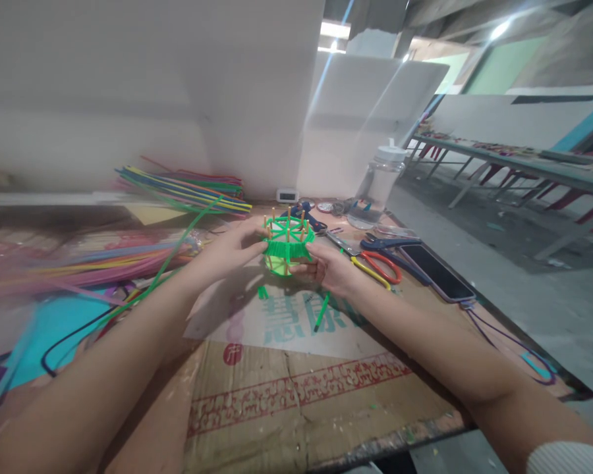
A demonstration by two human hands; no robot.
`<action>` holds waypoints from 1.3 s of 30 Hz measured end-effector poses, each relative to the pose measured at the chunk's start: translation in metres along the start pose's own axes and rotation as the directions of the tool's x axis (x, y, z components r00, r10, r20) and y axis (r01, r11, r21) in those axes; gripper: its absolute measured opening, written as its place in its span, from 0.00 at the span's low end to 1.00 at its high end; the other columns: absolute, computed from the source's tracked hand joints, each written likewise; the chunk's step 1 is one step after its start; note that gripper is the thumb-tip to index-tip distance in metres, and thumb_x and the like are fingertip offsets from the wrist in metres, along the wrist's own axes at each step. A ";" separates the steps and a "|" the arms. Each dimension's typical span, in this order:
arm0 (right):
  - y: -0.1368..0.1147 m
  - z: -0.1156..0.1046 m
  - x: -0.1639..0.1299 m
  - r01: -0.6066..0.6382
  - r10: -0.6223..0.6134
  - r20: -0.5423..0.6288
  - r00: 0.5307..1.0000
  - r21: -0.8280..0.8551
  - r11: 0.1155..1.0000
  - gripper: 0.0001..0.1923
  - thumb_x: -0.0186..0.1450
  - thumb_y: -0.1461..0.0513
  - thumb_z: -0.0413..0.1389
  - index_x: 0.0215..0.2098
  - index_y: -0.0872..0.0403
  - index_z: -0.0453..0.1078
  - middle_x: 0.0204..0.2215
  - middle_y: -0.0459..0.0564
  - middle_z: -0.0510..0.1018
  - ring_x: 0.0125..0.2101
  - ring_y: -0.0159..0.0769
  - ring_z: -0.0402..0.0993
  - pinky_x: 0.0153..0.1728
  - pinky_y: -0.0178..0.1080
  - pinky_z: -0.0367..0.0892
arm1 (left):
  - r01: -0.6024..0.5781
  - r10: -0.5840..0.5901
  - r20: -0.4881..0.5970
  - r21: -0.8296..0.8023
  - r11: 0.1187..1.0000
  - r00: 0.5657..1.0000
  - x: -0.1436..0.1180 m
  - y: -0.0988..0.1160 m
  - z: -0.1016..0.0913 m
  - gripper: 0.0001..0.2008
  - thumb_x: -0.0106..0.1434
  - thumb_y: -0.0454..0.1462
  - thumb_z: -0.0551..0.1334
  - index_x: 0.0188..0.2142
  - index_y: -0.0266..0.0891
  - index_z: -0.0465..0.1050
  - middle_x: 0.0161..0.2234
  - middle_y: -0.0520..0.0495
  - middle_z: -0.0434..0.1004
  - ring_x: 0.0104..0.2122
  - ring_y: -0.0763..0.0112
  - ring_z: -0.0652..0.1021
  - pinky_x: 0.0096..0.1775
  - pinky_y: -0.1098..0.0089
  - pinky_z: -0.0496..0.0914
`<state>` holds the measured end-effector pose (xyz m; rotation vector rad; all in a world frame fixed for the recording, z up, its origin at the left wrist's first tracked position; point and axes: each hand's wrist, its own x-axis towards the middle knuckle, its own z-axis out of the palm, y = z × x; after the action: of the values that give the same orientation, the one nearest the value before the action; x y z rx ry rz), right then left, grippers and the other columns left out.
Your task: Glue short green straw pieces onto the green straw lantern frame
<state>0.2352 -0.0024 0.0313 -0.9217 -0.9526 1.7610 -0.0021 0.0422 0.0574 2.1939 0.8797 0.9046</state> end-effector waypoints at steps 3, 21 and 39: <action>0.000 0.000 0.000 0.005 -0.005 -0.029 1.000 0.019 1.000 0.09 0.69 0.61 0.54 0.42 0.54 0.75 0.33 0.50 0.86 0.29 0.35 0.83 0.39 0.39 0.76 | -0.004 0.004 0.000 0.015 1.000 1.000 0.000 0.003 0.000 0.13 0.65 0.44 0.60 0.46 0.42 0.74 0.57 0.44 0.75 0.52 0.59 0.77 0.55 0.57 0.70; 0.001 -0.005 0.004 0.008 -0.010 -0.026 1.000 -0.084 0.996 0.18 0.73 0.51 0.50 0.44 0.54 0.75 0.32 0.53 0.85 0.29 0.37 0.83 0.35 0.38 0.77 | 0.046 -0.043 -0.049 0.062 0.997 0.998 -0.002 0.001 0.001 0.13 0.64 0.44 0.60 0.44 0.42 0.75 0.49 0.43 0.79 0.51 0.58 0.76 0.55 0.55 0.68; 0.009 -0.011 0.008 0.098 -0.097 0.018 0.995 -0.098 0.990 0.12 0.69 0.54 0.57 0.39 0.55 0.75 0.34 0.54 0.85 0.30 0.36 0.83 0.39 0.39 0.77 | 0.081 -0.074 -0.069 0.094 0.992 0.995 -0.002 -0.001 -0.001 0.15 0.64 0.46 0.60 0.45 0.41 0.75 0.48 0.44 0.81 0.50 0.58 0.78 0.55 0.55 0.69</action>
<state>0.2391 0.0051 0.0167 -0.9116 -1.0840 1.6517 -0.0043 0.0413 0.0566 2.2054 1.0527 0.9183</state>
